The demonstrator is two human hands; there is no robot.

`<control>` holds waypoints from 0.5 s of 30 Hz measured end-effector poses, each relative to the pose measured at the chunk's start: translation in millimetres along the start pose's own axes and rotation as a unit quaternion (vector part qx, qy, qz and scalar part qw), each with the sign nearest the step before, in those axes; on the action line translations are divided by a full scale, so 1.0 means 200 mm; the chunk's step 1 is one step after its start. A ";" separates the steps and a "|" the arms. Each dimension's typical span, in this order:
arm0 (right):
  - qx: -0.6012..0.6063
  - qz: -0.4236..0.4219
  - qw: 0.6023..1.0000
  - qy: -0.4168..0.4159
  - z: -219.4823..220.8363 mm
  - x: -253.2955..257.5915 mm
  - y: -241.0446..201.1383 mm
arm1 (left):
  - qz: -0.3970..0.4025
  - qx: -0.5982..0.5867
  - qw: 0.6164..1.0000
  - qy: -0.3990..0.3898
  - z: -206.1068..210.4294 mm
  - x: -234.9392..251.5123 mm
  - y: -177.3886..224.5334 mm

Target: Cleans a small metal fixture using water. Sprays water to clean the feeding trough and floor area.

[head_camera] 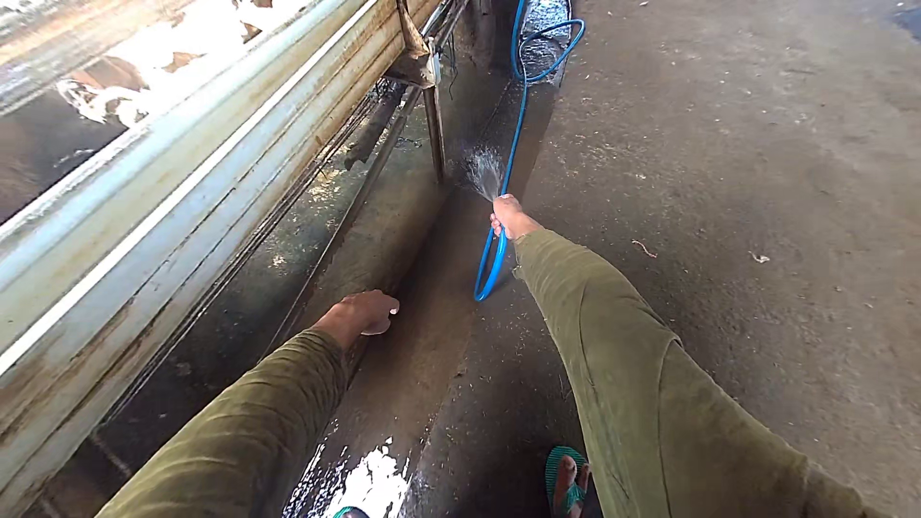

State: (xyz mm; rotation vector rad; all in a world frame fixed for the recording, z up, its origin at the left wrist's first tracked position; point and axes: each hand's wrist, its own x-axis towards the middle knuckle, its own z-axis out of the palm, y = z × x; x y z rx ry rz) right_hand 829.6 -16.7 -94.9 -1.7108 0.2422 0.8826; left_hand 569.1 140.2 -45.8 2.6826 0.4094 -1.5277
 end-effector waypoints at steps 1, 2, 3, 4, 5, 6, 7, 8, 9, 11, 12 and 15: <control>0.001 -0.011 1.000 0.001 0.00 0.00 0.01 | 0.000 0.000 1.000 -0.001 0.00 0.00 0.00; 0.003 -0.022 1.000 0.005 0.00 0.01 0.02 | 0.000 0.000 1.000 -0.003 0.00 0.00 0.00; 0.007 -0.030 1.000 0.008 0.00 0.01 0.03 | -0.001 -0.001 1.000 -0.003 0.00 0.00 -0.01; 0.010 -0.034 0.999 0.009 0.00 0.02 0.03 | -0.003 -0.001 1.000 -0.003 0.00 0.00 -0.01; 0.010 -0.039 0.999 0.012 0.00 0.03 0.03 | -0.004 -0.001 1.000 -0.003 0.00 0.00 -0.01; 0.005 -0.039 0.999 0.013 0.00 0.04 0.03 | -0.006 0.000 1.000 -0.003 0.00 0.00 -0.01; -0.005 -0.034 0.999 0.008 0.00 0.04 0.03 | -0.008 0.000 1.000 -0.005 0.00 0.00 -0.01; -0.017 -0.025 1.000 -0.003 0.01 0.04 0.03 | -0.008 0.000 1.000 -0.004 0.00 -0.01 0.00; -0.029 -0.014 0.999 -0.018 0.01 0.03 0.02 | -0.007 -0.001 1.000 -0.003 0.00 -0.01 0.00; -0.055 0.008 0.997 -0.054 0.03 0.00 0.00 | -0.005 -0.001 1.000 -0.002 0.00 -0.02 -0.01; -0.070 0.014 0.995 -0.066 0.04 -0.01 -0.01 | -0.006 -0.001 1.000 -0.002 0.00 -0.02 -0.01; -0.109 0.023 0.988 -0.109 0.10 -0.04 -0.03 | -0.010 -0.003 1.000 -0.004 0.01 -0.01 -0.02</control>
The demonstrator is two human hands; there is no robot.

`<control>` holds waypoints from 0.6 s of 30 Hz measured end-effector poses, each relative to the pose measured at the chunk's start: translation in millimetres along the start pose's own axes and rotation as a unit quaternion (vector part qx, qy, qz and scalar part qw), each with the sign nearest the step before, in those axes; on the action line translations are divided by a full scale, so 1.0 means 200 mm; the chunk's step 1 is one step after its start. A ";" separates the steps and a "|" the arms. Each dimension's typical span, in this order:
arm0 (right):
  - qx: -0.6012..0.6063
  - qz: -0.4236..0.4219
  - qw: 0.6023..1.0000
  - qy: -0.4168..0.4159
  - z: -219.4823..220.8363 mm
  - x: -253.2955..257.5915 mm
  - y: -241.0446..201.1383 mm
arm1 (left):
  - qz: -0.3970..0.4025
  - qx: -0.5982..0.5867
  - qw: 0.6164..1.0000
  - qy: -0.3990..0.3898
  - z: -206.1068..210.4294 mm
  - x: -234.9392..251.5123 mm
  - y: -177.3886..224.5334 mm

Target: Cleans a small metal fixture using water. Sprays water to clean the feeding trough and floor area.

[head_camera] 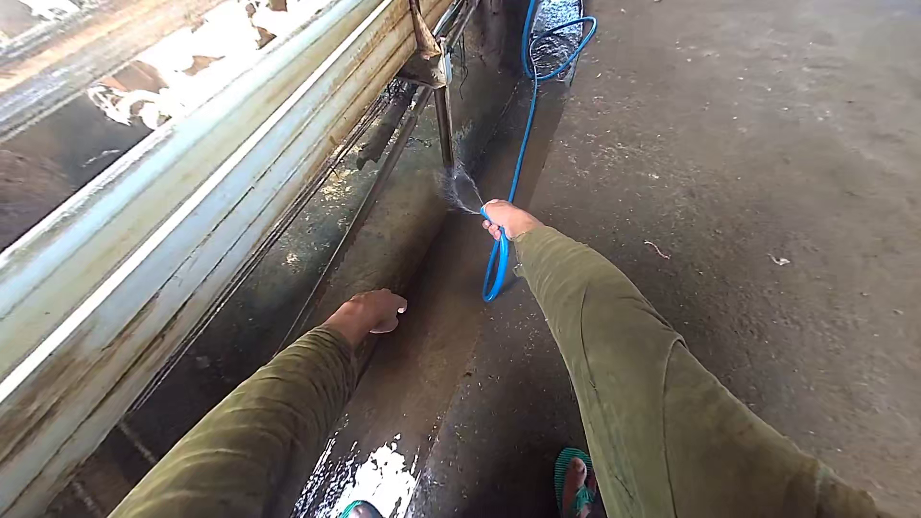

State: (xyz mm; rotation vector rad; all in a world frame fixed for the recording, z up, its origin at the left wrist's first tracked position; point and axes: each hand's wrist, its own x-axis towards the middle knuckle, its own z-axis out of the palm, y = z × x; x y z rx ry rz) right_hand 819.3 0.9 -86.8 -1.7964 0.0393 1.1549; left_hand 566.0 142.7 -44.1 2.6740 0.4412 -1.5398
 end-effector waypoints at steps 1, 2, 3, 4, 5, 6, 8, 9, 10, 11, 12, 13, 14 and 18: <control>-0.009 -0.004 1.000 -0.014 0.02 0.00 -0.01 | 0.000 -0.001 1.000 0.001 0.01 0.00 -0.01; -0.013 -0.008 1.000 -0.025 0.04 0.00 -0.01 | 0.000 -0.002 1.000 0.002 0.01 0.01 -0.01; -0.019 -0.011 0.999 -0.032 0.06 0.00 -0.02 | -0.001 -0.004 1.000 0.001 0.01 0.01 -0.02; -0.024 -0.012 0.999 -0.036 0.08 0.00 -0.02 | -0.001 -0.006 1.000 0.001 0.02 0.01 -0.02; -0.028 -0.014 0.999 -0.037 0.10 0.00 -0.03 | 0.000 -0.007 1.000 0.000 0.02 0.01 -0.03; -0.030 -0.017 0.999 -0.039 0.12 0.00 -0.03 | 0.001 -0.010 1.000 0.000 0.02 0.01 -0.03; -0.034 -0.028 0.998 -0.042 0.14 0.00 -0.03 | 0.003 -0.016 1.000 0.004 0.03 0.01 -0.04; -0.032 -0.031 0.998 -0.040 0.15 0.00 -0.03 | 0.003 -0.018 1.000 0.006 0.04 0.01 -0.05; -0.028 -0.030 0.999 -0.033 0.15 0.00 -0.03 | 0.001 -0.019 1.000 0.007 0.04 0.02 -0.05; -0.021 -0.028 0.999 -0.024 0.15 0.01 -0.04 | 0.000 -0.020 1.000 0.007 0.04 0.02 -0.06; -0.012 -0.025 1.000 -0.013 0.15 0.01 -0.04 | -0.002 -0.021 1.000 0.005 0.04 0.02 -0.06; -0.006 -0.024 1.000 -0.004 0.14 0.00 -0.04 | -0.003 -0.021 1.000 0.005 0.04 0.02 -0.05; -0.002 -0.025 1.000 0.005 0.13 0.00 -0.03 | -0.003 -0.019 1.000 0.003 0.04 0.01 -0.05; 0.002 -0.032 0.999 0.034 0.06 0.02 -0.02 | -0.001 -0.012 1.000 0.002 0.02 0.01 -0.04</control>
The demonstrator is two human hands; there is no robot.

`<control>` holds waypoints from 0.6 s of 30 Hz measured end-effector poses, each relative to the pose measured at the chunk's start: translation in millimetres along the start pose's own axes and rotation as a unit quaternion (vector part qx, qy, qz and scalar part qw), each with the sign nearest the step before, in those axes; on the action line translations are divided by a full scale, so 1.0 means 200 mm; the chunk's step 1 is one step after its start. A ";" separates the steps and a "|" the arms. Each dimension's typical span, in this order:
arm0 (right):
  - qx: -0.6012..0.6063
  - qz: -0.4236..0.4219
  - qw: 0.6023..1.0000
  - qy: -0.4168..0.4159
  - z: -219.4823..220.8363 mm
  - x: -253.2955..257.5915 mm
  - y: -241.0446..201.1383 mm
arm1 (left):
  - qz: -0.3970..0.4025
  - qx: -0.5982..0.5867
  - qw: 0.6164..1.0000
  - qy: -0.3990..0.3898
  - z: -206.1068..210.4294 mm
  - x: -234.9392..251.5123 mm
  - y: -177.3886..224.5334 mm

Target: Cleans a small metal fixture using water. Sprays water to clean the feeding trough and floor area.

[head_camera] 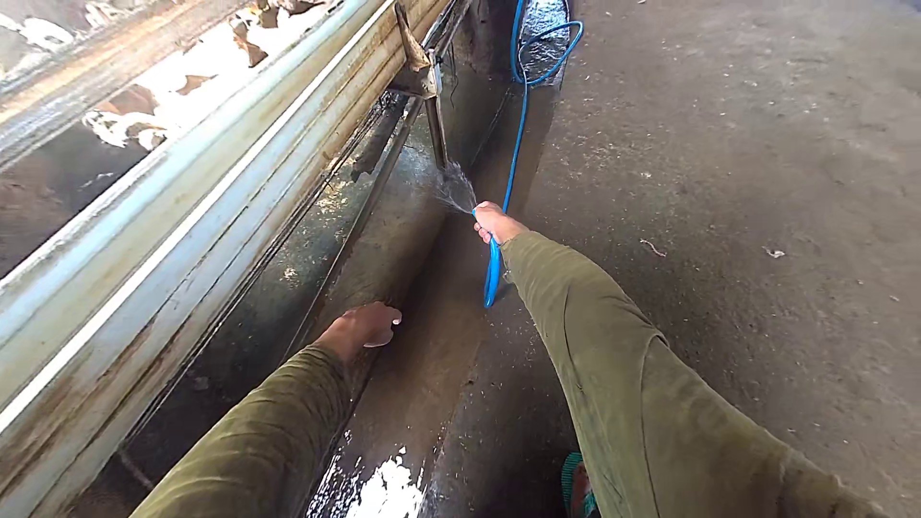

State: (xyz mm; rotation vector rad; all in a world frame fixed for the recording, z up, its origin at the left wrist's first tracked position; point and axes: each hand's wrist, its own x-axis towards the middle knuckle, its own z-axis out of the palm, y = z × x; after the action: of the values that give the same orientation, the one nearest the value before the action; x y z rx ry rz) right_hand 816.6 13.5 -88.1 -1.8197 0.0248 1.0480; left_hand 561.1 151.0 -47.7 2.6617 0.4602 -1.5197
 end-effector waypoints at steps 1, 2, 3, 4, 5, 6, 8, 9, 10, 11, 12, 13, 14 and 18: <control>0.008 -0.004 1.000 0.003 -0.02 0.01 0.01 | 0.000 -0.001 1.000 0.002 0.00 0.00 0.00; 0.017 -0.008 1.000 0.006 -0.05 0.01 0.01 | -0.002 0.000 1.000 0.002 0.00 0.00 0.00; 0.024 -0.010 1.000 0.010 -0.07 0.02 0.02 | -0.003 0.000 1.000 0.003 0.00 0.01 0.01; 0.030 -0.011 0.999 0.014 -0.09 0.03 0.02 | -0.003 0.001 1.000 0.003 0.00 0.01 0.01; 0.038 -0.014 0.999 0.018 -0.11 0.03 0.02 | -0.002 0.002 1.000 0.002 0.00 0.01 0.00; 0.045 -0.018 0.999 0.022 -0.13 0.03 0.02 | -0.001 0.003 1.000 0.002 0.00 0.02 0.00; 0.058 -0.025 0.998 0.030 -0.16 0.04 0.02 | 0.001 0.006 1.000 0.002 0.00 0.03 0.00; 0.062 -0.029 0.997 0.034 -0.18 0.03 0.02 | 0.001 0.006 1.000 0.002 0.00 0.03 0.01; 0.064 -0.034 0.997 0.037 -0.19 0.03 0.03 | 0.001 0.007 1.000 0.002 -0.01 0.03 0.01; 0.069 -0.037 0.996 0.036 -0.20 0.03 0.03 | 0.000 0.009 1.000 0.003 -0.01 0.03 0.01; 0.075 -0.038 0.996 0.029 -0.21 0.03 0.03 | -0.001 0.010 1.000 0.003 -0.01 0.03 0.02; 0.077 -0.038 0.996 0.021 -0.22 0.03 0.04 | -0.002 0.012 1.000 0.002 -0.02 0.03 0.03; 0.078 -0.036 0.996 0.011 -0.23 0.02 0.04 | 0.000 0.014 1.000 0.002 -0.02 0.03 0.03; 0.086 -0.046 0.995 0.008 -0.23 0.02 0.04 | 0.007 0.017 1.000 0.002 -0.04 0.03 0.04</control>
State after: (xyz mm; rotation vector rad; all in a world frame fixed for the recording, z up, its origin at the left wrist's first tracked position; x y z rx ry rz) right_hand 845.3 -23.2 -90.3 -1.6576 0.0400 0.9375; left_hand 572.6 145.2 -50.1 2.6883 0.4184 -1.5313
